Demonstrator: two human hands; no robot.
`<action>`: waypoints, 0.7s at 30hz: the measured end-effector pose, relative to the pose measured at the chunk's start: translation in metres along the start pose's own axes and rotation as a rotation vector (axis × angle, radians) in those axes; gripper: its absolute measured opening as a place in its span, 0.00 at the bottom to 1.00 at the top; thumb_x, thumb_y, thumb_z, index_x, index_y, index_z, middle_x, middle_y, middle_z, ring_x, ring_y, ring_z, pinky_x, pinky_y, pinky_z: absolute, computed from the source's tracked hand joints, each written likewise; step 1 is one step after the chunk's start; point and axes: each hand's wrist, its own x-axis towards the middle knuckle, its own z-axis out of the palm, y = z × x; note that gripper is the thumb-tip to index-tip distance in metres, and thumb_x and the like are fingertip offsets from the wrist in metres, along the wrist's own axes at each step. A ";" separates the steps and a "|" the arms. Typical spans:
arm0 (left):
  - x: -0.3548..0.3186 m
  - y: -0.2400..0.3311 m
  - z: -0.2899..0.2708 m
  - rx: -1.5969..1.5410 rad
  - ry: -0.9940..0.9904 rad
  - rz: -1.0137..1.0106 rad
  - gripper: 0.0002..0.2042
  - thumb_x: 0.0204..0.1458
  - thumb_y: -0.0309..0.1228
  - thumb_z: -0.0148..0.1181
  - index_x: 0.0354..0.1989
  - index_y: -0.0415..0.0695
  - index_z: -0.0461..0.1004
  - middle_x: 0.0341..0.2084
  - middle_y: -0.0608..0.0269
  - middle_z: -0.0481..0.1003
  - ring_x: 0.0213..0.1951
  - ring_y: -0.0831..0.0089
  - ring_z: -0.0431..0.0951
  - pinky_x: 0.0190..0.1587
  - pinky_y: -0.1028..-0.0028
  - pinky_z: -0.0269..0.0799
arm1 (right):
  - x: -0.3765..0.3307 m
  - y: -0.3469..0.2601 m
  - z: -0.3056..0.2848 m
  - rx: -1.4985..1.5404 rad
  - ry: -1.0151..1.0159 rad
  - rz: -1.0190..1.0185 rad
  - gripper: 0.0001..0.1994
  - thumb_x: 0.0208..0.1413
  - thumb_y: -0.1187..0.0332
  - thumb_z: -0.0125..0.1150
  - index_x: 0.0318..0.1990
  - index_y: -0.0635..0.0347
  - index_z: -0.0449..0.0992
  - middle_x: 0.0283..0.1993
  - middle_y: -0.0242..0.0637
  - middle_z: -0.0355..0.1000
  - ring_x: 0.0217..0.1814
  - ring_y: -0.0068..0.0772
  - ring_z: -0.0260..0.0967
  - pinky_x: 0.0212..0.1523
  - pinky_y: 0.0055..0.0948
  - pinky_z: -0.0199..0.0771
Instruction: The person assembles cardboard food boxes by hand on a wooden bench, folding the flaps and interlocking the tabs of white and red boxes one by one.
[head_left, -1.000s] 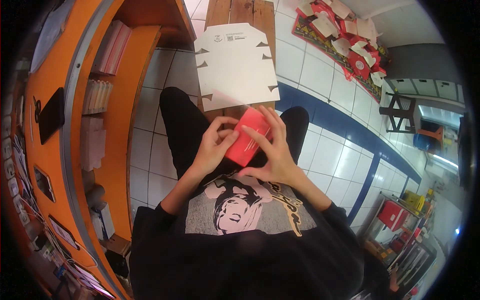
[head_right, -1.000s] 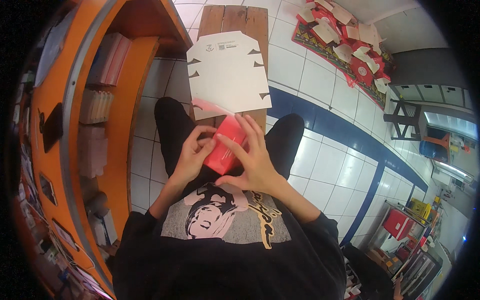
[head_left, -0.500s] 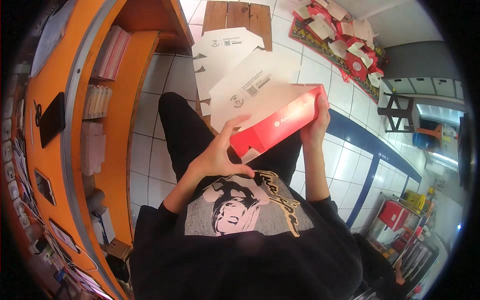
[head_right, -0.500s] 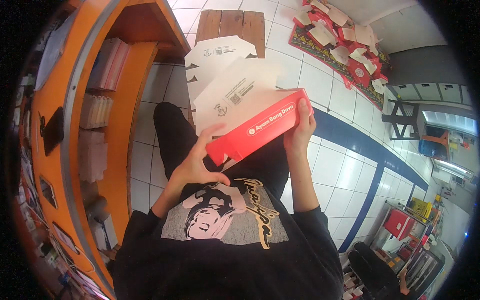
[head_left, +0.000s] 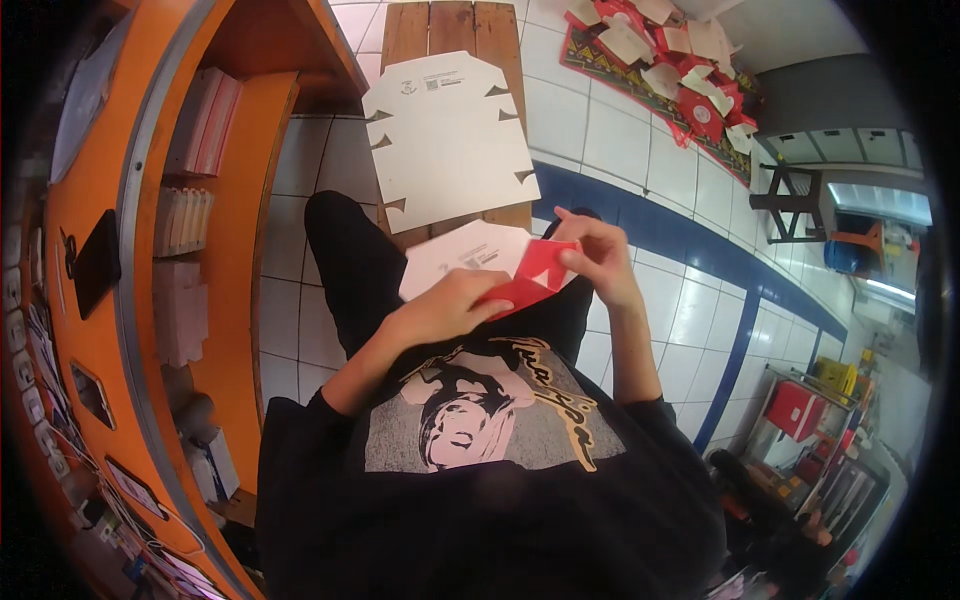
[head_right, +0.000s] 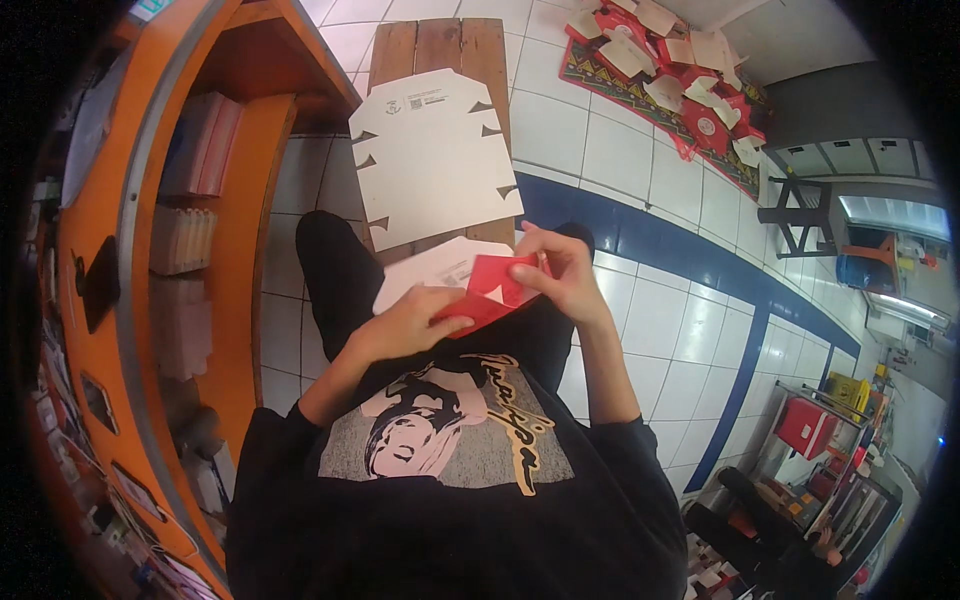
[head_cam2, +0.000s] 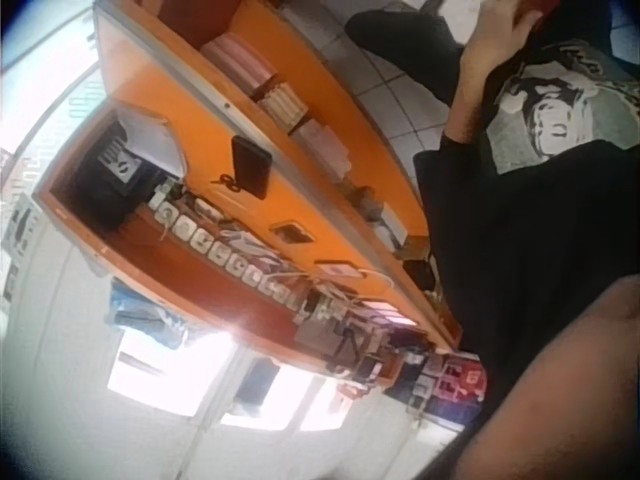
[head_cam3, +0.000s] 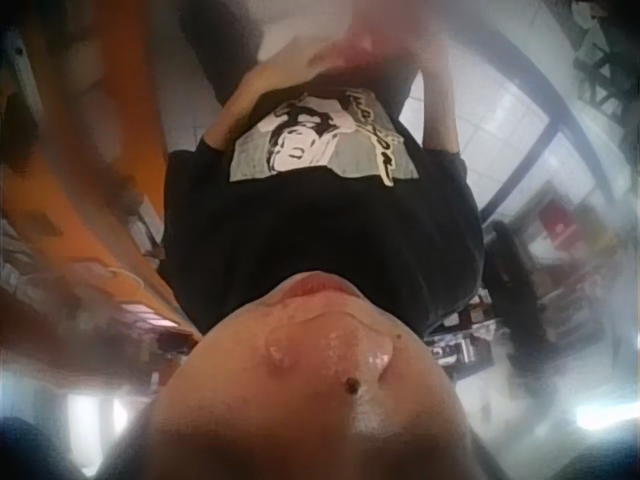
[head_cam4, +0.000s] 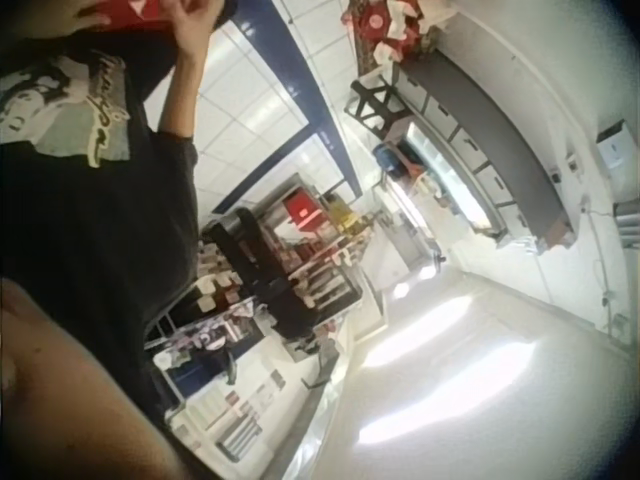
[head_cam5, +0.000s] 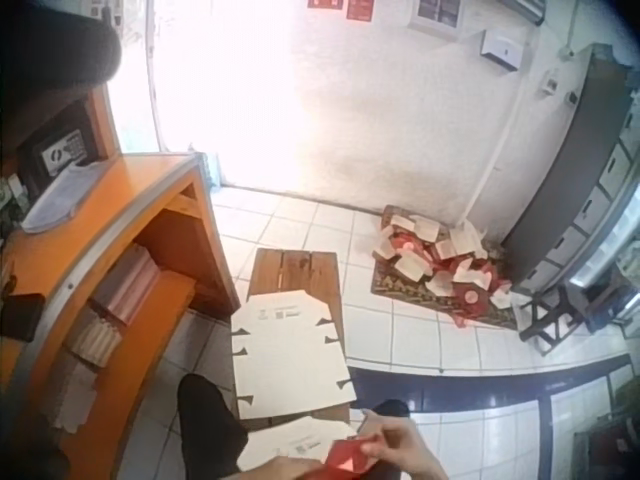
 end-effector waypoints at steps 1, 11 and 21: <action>0.002 -0.005 -0.003 -0.153 -0.052 -0.093 0.14 0.55 0.31 0.56 0.46 0.35 0.72 0.31 0.52 0.76 0.33 0.65 0.77 0.37 0.71 0.71 | -0.001 -0.001 0.001 0.241 0.113 -0.112 0.09 0.48 0.65 0.67 0.26 0.57 0.72 0.24 0.26 0.68 0.31 0.23 0.65 0.68 0.46 0.40; 0.011 -0.033 0.006 -0.857 -0.430 -0.316 0.18 0.61 0.38 0.50 0.48 0.34 0.71 0.30 0.70 0.75 0.32 0.85 0.70 0.36 0.81 0.67 | -0.010 -0.042 0.026 -0.073 0.060 0.134 0.09 0.44 0.70 0.67 0.27 0.61 0.72 0.26 0.30 0.69 0.30 0.27 0.66 0.42 0.32 0.59; 0.008 -0.010 0.008 -0.627 -0.267 -0.214 0.15 0.59 0.37 0.54 0.47 0.40 0.66 0.21 0.63 0.72 0.24 0.84 0.67 0.26 0.79 0.61 | -0.009 -0.063 0.034 -0.574 -0.121 0.113 0.08 0.40 0.73 0.66 0.29 0.59 0.75 0.32 0.36 0.70 0.38 0.39 0.67 0.43 0.36 0.62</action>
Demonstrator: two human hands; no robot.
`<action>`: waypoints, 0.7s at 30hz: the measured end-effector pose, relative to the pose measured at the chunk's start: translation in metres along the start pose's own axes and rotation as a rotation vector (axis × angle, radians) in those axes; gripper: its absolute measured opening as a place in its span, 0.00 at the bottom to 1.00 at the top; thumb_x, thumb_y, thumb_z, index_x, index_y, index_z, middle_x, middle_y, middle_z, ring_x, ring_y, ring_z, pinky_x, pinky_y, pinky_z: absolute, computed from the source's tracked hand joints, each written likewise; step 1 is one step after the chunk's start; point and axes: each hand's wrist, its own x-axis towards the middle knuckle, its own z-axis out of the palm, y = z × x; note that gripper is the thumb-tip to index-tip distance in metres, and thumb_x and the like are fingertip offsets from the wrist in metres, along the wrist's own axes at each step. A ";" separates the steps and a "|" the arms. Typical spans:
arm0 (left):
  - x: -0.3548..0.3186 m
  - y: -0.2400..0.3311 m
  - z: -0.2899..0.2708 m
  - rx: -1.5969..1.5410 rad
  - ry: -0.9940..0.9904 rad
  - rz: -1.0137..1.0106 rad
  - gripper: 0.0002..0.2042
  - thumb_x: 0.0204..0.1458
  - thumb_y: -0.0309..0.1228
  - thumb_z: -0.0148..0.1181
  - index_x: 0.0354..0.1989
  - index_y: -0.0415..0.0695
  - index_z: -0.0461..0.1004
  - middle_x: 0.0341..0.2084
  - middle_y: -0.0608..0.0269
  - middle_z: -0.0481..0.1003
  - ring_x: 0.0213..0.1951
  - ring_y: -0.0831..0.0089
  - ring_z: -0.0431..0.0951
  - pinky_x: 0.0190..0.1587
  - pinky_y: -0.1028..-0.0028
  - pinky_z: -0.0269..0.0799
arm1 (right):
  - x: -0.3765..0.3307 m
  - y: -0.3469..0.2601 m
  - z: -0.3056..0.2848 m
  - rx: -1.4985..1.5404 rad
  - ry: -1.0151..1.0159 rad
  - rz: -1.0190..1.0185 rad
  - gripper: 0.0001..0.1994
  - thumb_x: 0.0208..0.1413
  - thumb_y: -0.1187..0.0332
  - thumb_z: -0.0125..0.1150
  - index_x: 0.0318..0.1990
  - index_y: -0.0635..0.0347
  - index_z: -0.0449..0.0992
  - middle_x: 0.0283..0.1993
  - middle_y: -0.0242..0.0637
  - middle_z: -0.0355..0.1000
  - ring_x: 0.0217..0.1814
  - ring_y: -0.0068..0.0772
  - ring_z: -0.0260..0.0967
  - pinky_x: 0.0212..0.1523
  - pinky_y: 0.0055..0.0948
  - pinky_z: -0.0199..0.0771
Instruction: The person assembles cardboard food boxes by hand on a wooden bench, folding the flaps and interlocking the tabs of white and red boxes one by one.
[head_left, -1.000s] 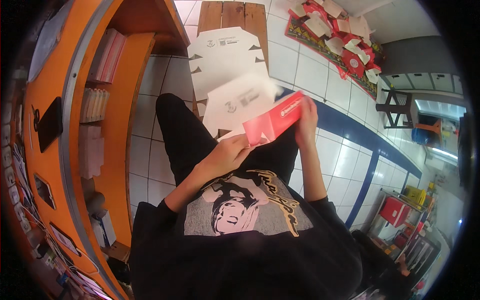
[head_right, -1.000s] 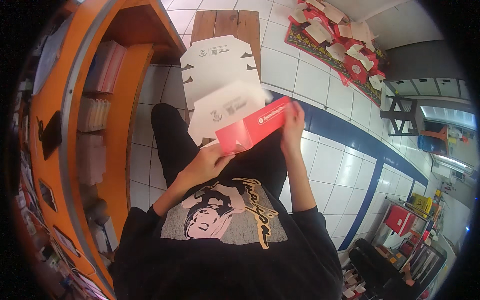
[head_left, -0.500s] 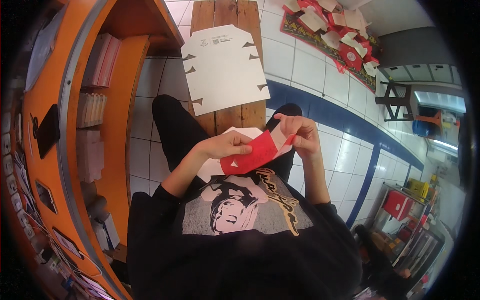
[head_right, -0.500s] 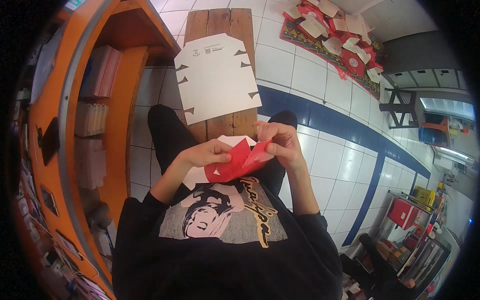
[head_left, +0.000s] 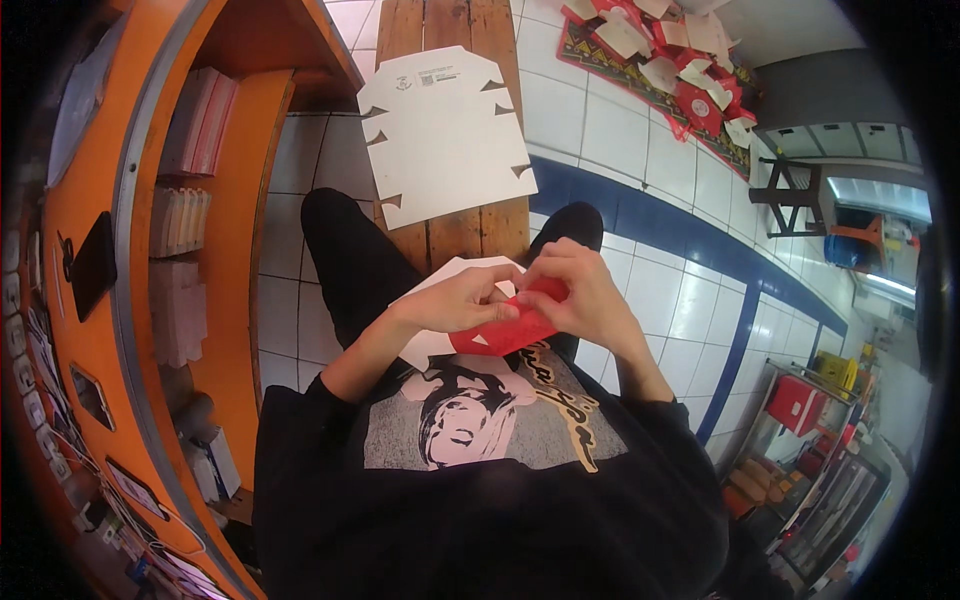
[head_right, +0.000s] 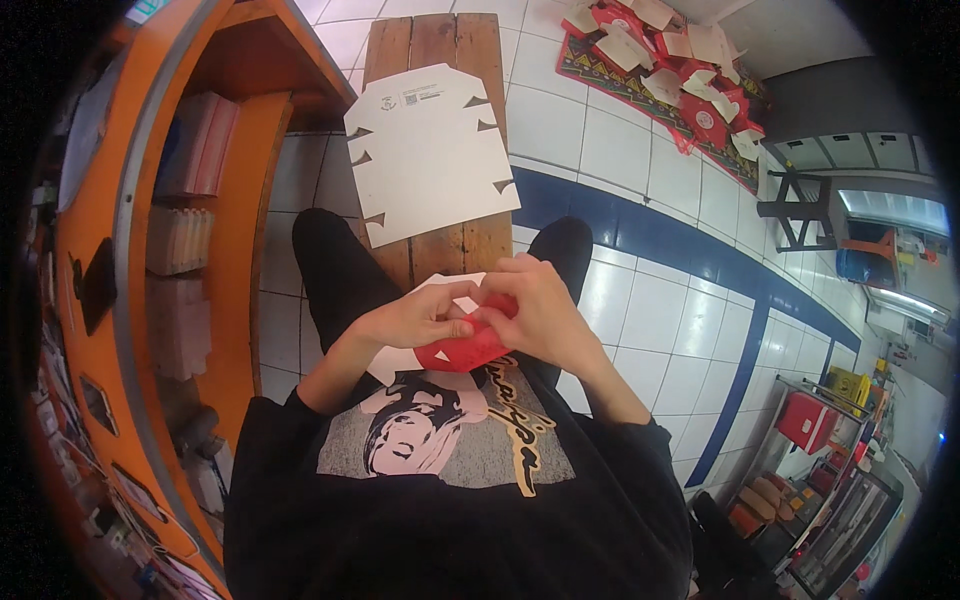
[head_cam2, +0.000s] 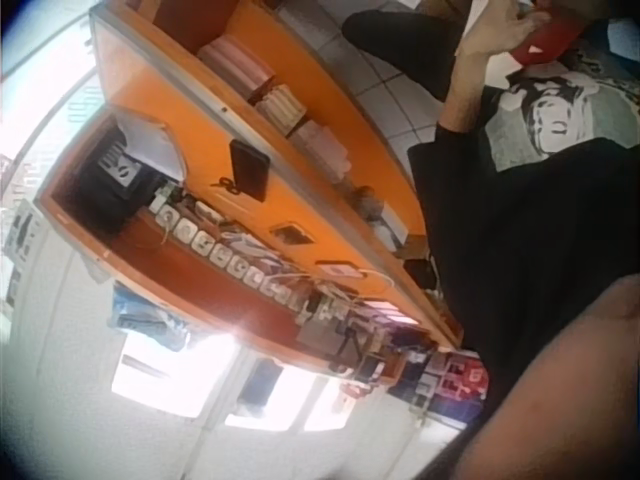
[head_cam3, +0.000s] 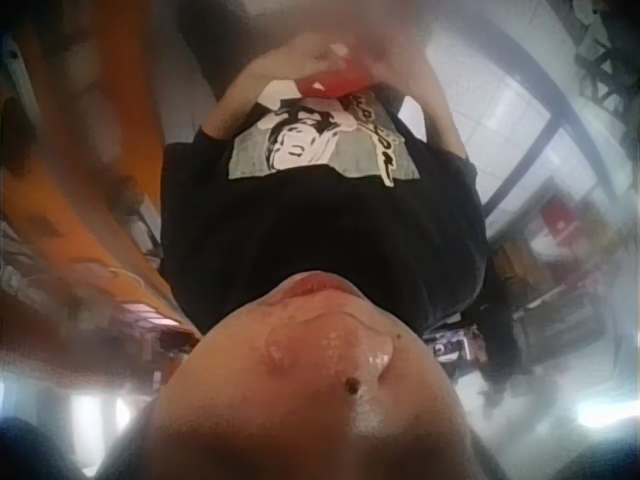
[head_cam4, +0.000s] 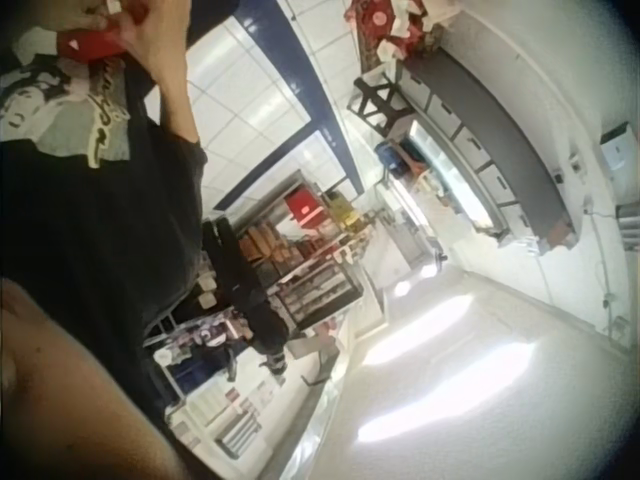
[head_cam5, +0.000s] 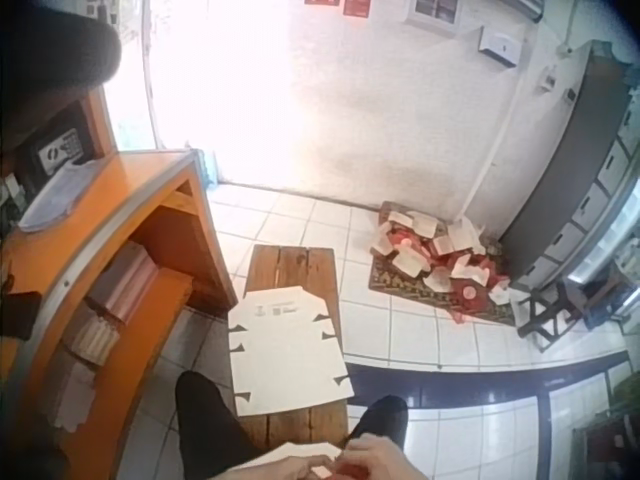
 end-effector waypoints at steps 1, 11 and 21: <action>0.000 0.004 0.001 0.014 0.020 -0.011 0.15 0.59 0.37 0.54 0.47 0.40 0.66 0.21 0.63 0.72 0.24 0.84 0.67 0.26 0.79 0.61 | 0.000 0.000 -0.001 -0.039 0.057 -0.061 0.10 0.39 0.73 0.67 0.33 0.58 0.75 0.37 0.38 0.69 0.42 0.41 0.65 0.45 0.36 0.63; -0.001 0.062 -0.004 -0.182 0.858 0.379 0.11 0.62 0.31 0.48 0.47 0.38 0.65 0.31 0.61 0.76 0.30 0.84 0.74 0.31 0.84 0.69 | 0.013 -0.020 0.040 -0.127 0.593 -0.331 0.25 0.35 0.71 0.72 0.45 0.59 0.71 0.46 0.43 0.62 0.48 0.46 0.61 0.45 0.40 0.65; 0.001 0.075 -0.013 -0.390 0.959 0.595 0.17 0.62 0.29 0.47 0.57 0.38 0.59 0.50 0.57 0.70 0.48 0.76 0.72 0.50 0.75 0.69 | 0.034 -0.008 0.042 -0.100 0.879 -0.749 0.20 0.32 0.78 0.69 0.38 0.69 0.74 0.40 0.44 0.72 0.39 0.46 0.72 0.39 0.36 0.75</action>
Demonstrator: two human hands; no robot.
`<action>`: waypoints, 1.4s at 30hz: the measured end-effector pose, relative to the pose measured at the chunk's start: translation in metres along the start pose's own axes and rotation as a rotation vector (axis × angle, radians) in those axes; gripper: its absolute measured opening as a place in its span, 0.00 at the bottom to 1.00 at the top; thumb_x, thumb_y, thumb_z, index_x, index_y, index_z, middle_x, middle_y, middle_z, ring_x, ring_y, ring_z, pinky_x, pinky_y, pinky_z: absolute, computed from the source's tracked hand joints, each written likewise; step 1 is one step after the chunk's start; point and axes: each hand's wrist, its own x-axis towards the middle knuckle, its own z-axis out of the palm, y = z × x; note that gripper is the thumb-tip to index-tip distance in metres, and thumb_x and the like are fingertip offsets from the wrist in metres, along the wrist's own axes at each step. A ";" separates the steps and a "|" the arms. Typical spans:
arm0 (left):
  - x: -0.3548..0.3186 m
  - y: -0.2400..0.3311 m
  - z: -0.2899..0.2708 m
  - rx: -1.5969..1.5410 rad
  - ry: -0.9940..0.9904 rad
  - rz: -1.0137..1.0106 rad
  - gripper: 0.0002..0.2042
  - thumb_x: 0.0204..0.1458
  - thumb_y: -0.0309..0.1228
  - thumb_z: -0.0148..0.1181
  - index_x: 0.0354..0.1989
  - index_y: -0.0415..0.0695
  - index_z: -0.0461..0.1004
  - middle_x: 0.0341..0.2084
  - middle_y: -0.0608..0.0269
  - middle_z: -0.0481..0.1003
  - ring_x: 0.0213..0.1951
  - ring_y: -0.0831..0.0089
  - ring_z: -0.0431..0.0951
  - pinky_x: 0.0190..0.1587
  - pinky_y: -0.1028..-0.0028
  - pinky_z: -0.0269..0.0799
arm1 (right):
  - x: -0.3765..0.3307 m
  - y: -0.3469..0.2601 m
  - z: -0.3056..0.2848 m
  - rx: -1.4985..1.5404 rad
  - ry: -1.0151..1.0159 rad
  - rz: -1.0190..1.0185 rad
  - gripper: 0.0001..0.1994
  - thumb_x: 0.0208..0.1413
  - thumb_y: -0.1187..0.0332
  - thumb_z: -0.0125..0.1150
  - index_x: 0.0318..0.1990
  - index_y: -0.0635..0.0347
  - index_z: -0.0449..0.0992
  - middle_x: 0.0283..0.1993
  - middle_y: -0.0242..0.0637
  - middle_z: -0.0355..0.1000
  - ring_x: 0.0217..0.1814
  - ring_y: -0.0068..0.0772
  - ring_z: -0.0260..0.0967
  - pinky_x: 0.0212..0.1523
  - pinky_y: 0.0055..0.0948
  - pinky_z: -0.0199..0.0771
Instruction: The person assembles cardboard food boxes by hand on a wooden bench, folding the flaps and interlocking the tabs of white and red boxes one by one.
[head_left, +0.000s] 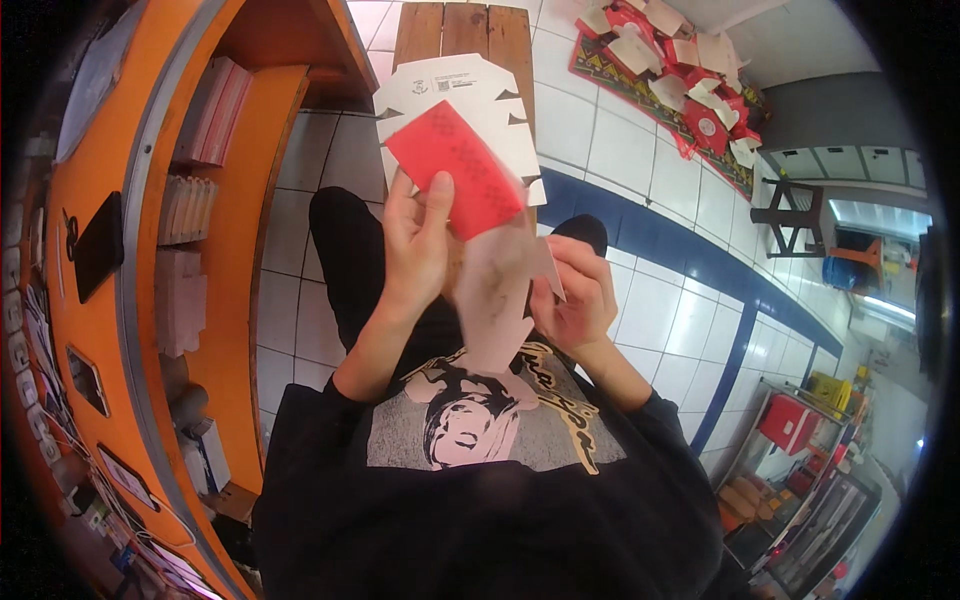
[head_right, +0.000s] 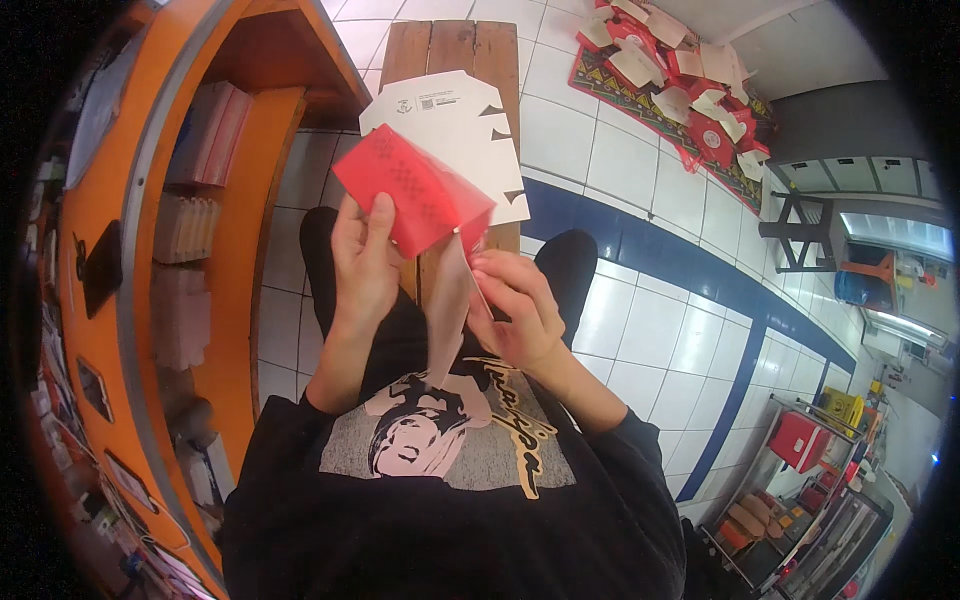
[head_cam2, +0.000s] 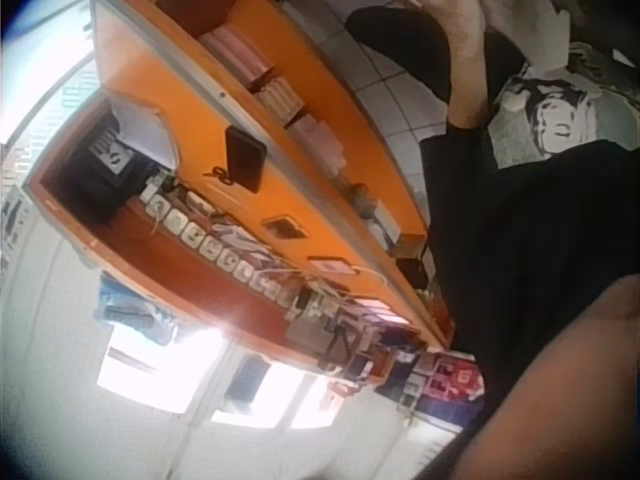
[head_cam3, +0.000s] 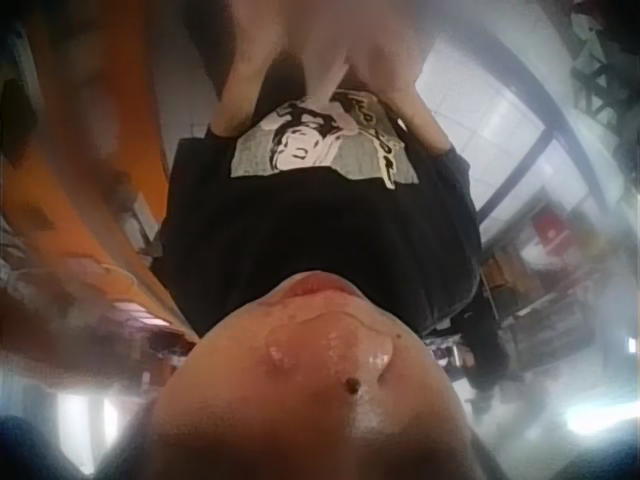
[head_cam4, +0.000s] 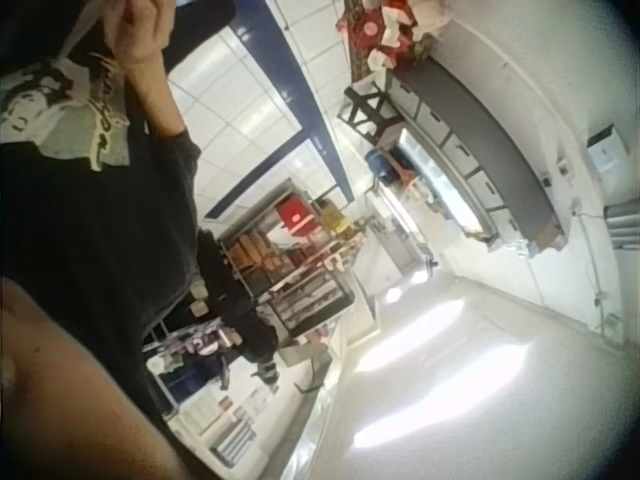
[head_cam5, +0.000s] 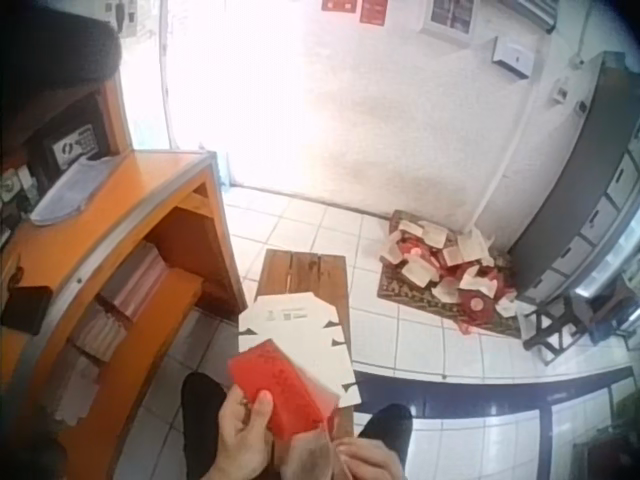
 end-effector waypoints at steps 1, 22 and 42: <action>-0.003 -0.002 0.002 0.006 -0.022 -0.012 0.17 0.62 0.29 0.47 0.57 0.38 0.59 0.50 0.57 0.70 0.48 0.76 0.72 0.50 0.75 0.69 | 0.004 -0.001 -0.002 -0.023 0.022 -0.020 0.19 0.32 0.79 0.69 0.38 0.69 0.75 0.41 0.44 0.72 0.38 0.46 0.72 0.38 0.36 0.75; -0.030 -0.033 -0.001 0.722 -0.297 0.407 0.23 0.53 0.15 0.46 0.59 0.31 0.53 0.53 0.46 0.64 0.56 0.61 0.67 0.58 0.69 0.62 | 0.034 0.008 -0.014 0.010 -0.095 0.356 0.32 0.32 0.72 0.74 0.52 0.61 0.72 0.45 0.41 0.69 0.42 0.40 0.69 0.40 0.33 0.73; -0.009 -0.012 0.028 0.900 -0.249 0.755 0.25 0.47 0.39 0.65 0.49 0.35 0.67 0.47 0.50 0.71 0.52 0.57 0.71 0.52 0.65 0.66 | -0.003 0.012 -0.020 0.851 0.347 1.060 0.34 0.49 0.62 0.64 0.61 0.65 0.58 0.56 0.39 0.64 0.58 0.29 0.61 0.59 0.31 0.59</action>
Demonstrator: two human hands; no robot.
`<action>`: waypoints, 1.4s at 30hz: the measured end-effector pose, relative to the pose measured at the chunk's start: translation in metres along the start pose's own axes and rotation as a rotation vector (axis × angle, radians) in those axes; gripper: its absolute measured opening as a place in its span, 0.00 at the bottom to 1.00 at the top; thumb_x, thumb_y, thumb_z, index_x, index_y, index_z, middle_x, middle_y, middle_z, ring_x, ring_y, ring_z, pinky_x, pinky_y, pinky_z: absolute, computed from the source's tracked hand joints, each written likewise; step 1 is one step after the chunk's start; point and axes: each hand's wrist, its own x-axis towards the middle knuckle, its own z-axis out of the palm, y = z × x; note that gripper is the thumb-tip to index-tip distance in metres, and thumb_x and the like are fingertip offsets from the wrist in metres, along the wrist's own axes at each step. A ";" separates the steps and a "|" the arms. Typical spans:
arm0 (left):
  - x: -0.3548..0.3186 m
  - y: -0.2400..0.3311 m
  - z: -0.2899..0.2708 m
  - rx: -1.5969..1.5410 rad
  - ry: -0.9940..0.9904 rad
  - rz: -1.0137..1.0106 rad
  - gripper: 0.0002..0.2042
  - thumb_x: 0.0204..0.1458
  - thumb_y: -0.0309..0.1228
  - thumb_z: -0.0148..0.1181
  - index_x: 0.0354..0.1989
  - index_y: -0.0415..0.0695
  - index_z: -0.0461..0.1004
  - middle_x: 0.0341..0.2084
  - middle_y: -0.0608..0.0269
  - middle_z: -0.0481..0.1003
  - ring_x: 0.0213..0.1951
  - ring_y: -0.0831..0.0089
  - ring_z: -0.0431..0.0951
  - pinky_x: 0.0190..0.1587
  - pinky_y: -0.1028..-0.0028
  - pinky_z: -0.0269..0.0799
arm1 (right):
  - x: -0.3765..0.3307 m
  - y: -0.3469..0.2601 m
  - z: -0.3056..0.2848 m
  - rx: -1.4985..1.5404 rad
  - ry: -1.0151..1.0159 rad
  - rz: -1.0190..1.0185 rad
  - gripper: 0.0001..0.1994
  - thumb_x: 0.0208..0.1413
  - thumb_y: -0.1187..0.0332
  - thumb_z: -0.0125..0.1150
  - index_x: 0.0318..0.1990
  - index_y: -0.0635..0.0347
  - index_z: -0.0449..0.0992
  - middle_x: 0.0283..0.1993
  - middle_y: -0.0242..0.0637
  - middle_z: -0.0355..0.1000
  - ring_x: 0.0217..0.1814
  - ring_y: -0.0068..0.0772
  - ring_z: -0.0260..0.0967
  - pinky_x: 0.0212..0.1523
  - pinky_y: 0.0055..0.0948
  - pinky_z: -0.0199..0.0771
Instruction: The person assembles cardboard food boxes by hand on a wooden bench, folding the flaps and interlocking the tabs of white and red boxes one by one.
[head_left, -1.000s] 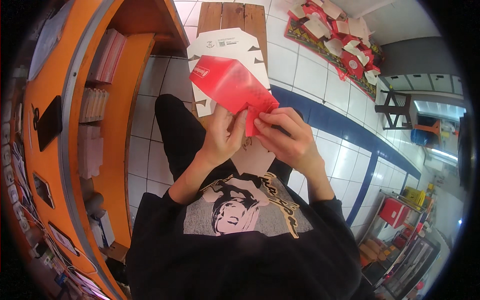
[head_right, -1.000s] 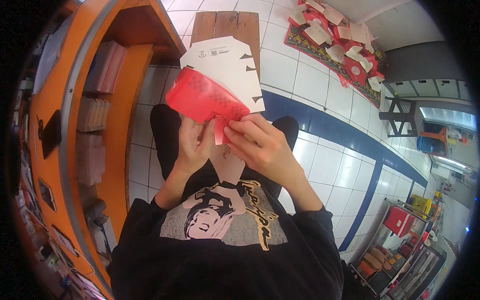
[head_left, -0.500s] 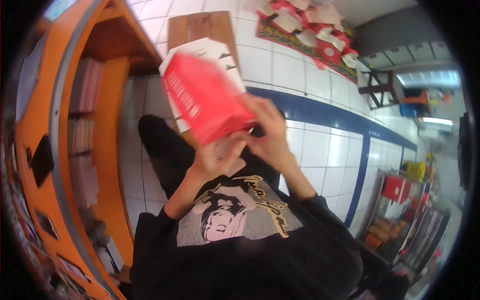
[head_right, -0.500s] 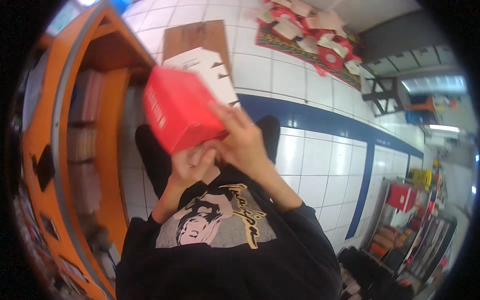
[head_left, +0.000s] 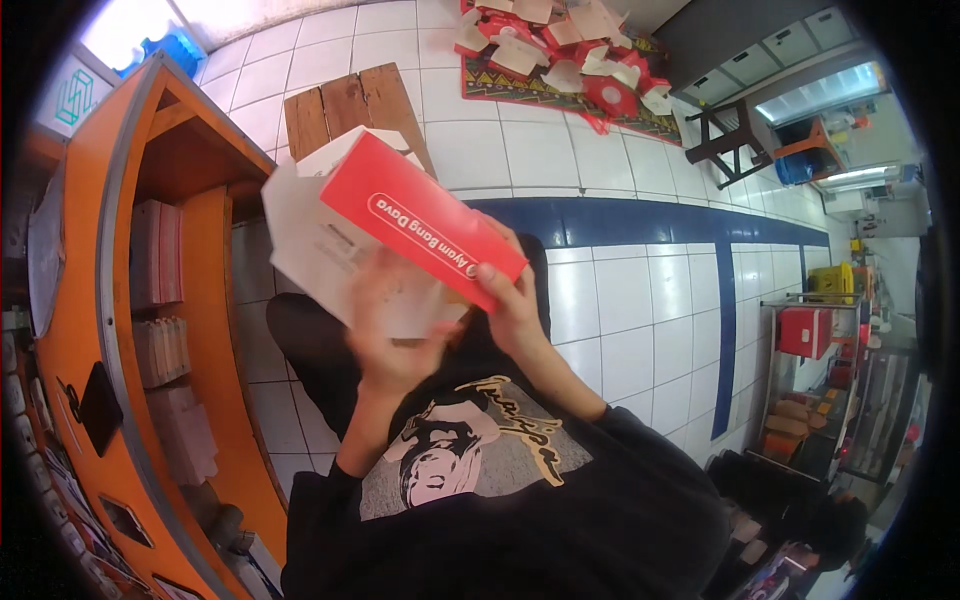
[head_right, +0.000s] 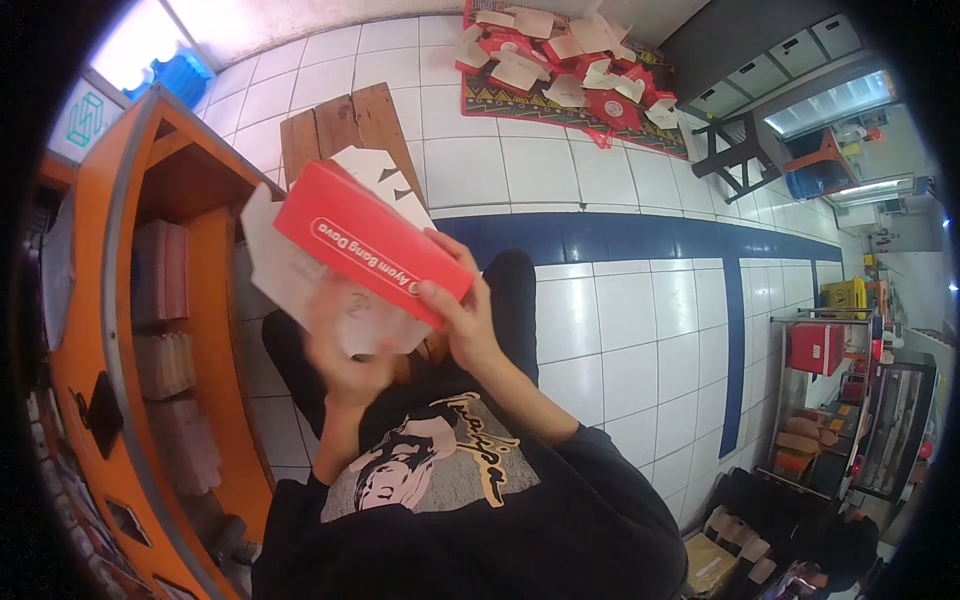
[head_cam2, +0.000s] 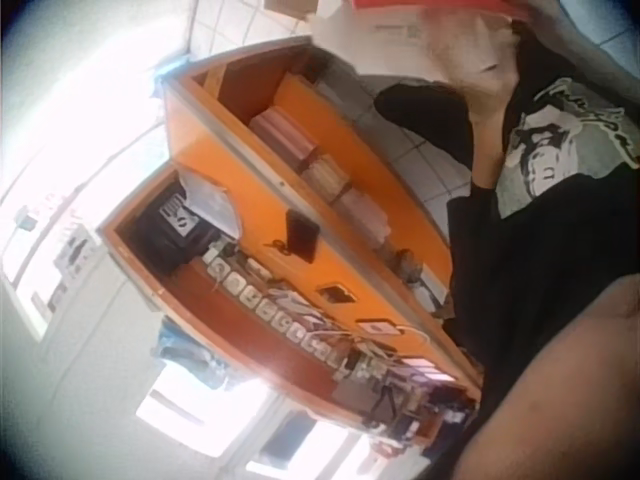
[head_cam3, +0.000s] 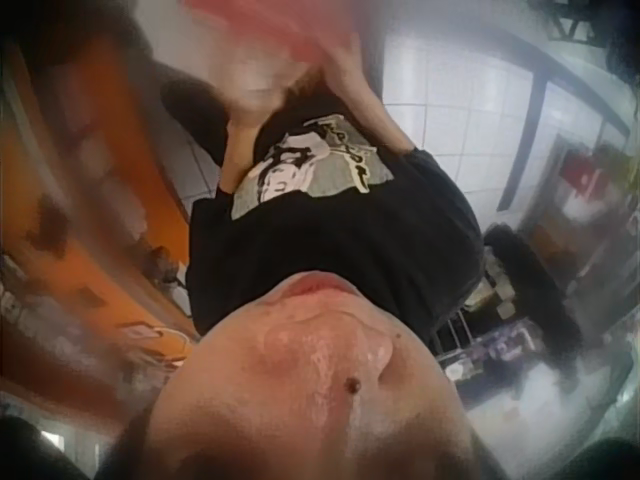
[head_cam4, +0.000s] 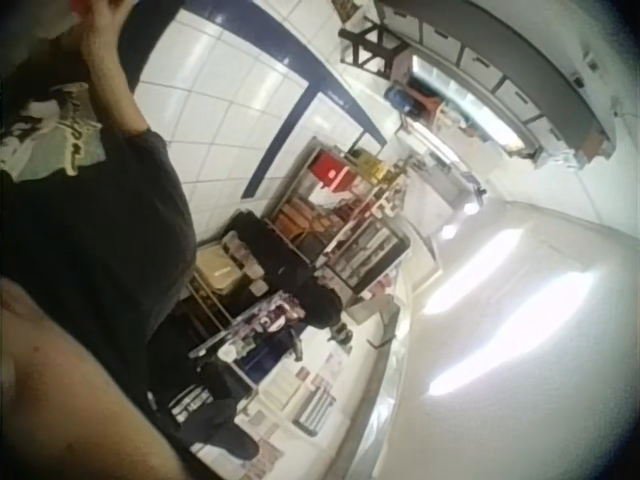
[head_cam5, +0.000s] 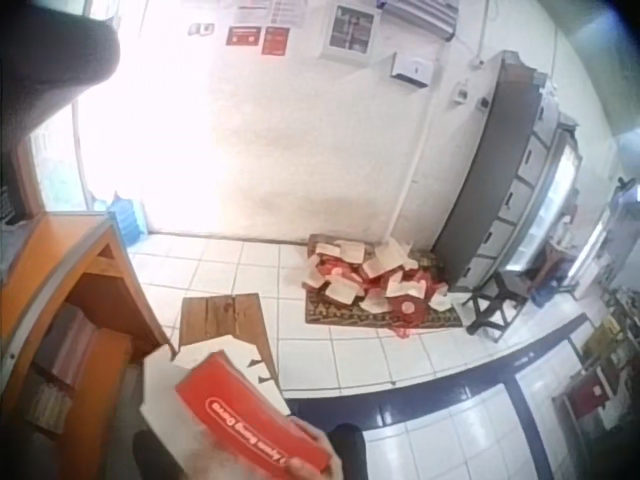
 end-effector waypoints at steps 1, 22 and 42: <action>0.007 -0.003 -0.004 -0.093 0.220 -0.019 0.27 0.49 0.39 0.64 0.52 0.34 0.64 0.48 0.50 0.70 0.54 0.58 0.69 0.55 0.66 0.63 | 0.003 -0.004 -0.004 0.004 0.000 -0.002 0.34 0.49 0.62 0.64 0.61 0.65 0.58 0.56 0.39 0.64 0.58 0.29 0.61 0.59 0.31 0.59; 0.013 -0.070 -0.042 -0.331 0.297 -0.501 0.19 0.61 0.25 0.46 0.59 0.37 0.57 0.61 0.53 0.58 0.58 0.61 0.65 0.58 0.66 0.64 | 0.270 -0.115 -0.192 -0.490 0.173 -0.117 0.32 0.56 0.43 0.48 0.57 0.60 0.58 0.58 0.45 0.63 0.56 0.41 0.65 0.51 0.50 0.68; -0.123 -0.303 -0.019 0.378 0.060 -1.122 0.23 0.49 0.40 0.61 0.47 0.34 0.70 0.38 0.48 0.77 0.42 0.57 0.78 0.45 0.64 0.71 | 0.196 0.205 -0.080 -1.394 0.120 0.437 0.29 0.39 0.63 0.72 0.49 0.67 0.67 0.47 0.49 0.70 0.47 0.43 0.71 0.46 0.36 0.73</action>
